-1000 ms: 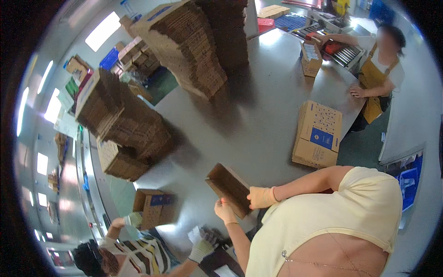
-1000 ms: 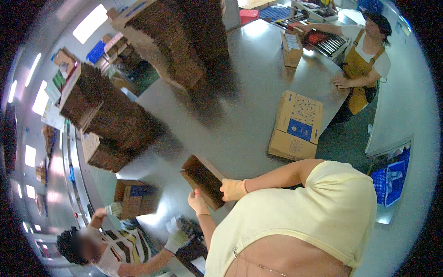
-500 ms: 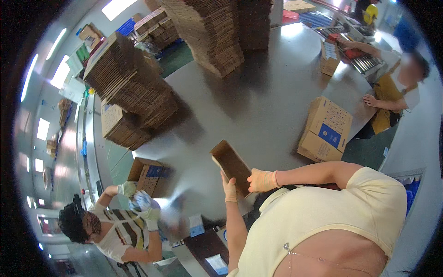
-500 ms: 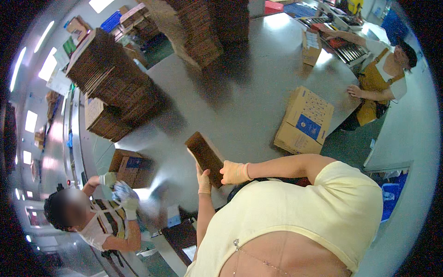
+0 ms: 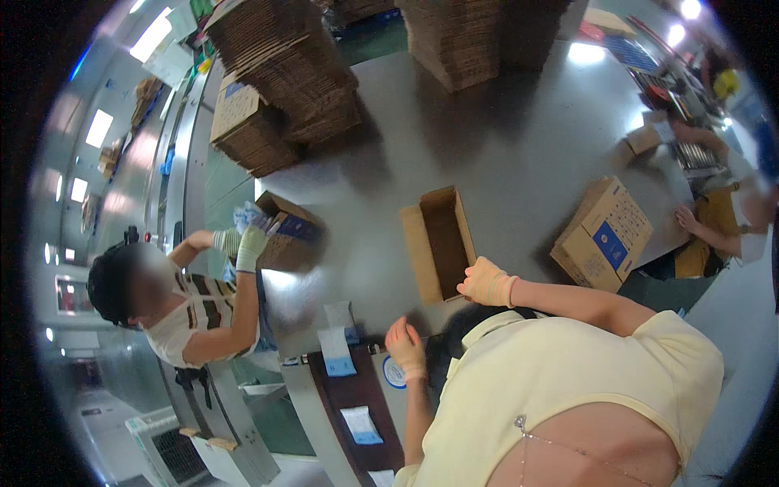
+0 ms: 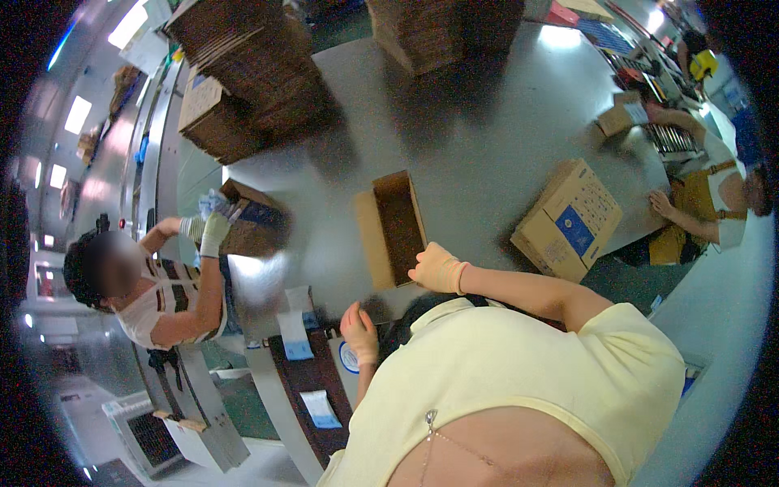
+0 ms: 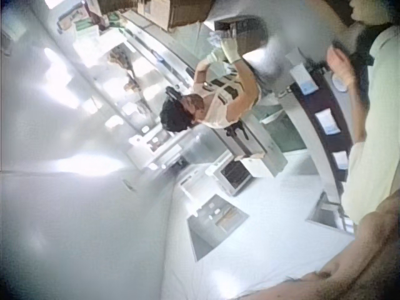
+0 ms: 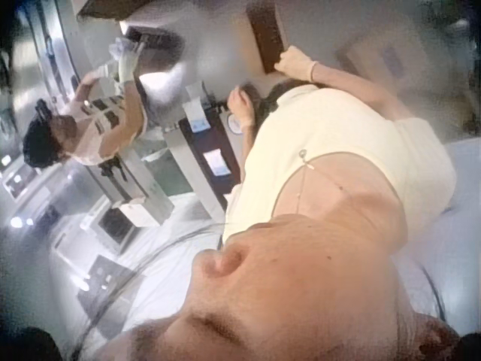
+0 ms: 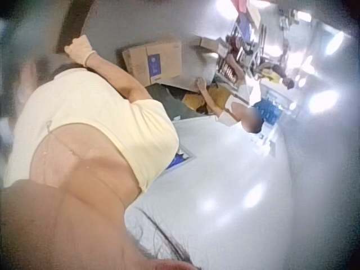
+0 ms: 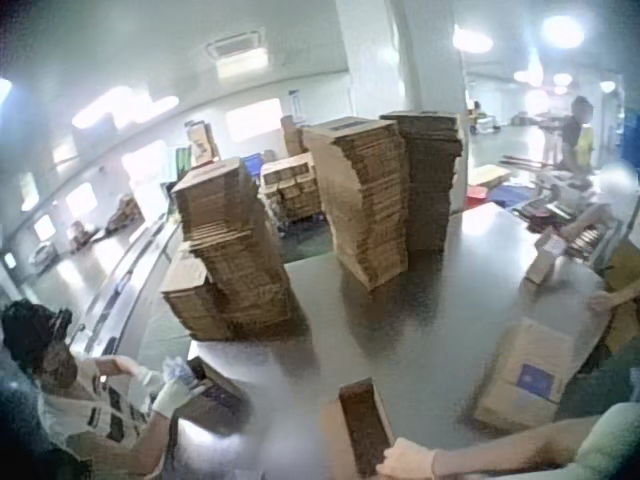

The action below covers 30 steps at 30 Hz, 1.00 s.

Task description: The person places small white packets into a cardboard box on a table. They then close the box flaps and move the box aside. This process is repeated with multiple boxes.

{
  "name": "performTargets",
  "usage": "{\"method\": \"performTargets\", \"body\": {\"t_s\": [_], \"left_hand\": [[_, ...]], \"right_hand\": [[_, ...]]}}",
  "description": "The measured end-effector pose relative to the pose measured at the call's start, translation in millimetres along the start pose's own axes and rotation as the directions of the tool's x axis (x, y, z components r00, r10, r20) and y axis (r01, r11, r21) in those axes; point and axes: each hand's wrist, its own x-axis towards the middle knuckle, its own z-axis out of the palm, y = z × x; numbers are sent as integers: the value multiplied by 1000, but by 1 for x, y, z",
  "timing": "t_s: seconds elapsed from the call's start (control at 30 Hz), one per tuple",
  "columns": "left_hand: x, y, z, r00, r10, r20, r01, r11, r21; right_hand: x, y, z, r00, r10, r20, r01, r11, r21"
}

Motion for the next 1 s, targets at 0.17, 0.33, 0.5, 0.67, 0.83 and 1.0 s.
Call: {"method": "performTargets", "body": {"t_s": [0.17,0.33,0.5,0.67,0.83,1.0], "left_hand": [[-53,-31,-28,969,229,95,-247,855,456],[-49,-23,-26,972,225,59,-227,857,464],[-46,-25,-25,976,212,57,-216,881,420],[-52,-33,-21,978,203,53,-206,885,418],[-48,-31,-21,977,205,57,-210,891,403],[-49,-34,-16,975,220,29,-212,887,410]], "right_hand": [[9,-9,1,999,-8,-53,5,999,-49],[9,-9,-7,999,-1,-51,-1,999,-38],[11,-7,-7,996,-24,-86,23,1000,-12],[15,-12,-10,999,-15,-36,13,999,-49],[17,-11,-6,1000,12,-15,-13,996,-83],[17,-12,-8,1000,26,-6,-27,996,-84]]}}
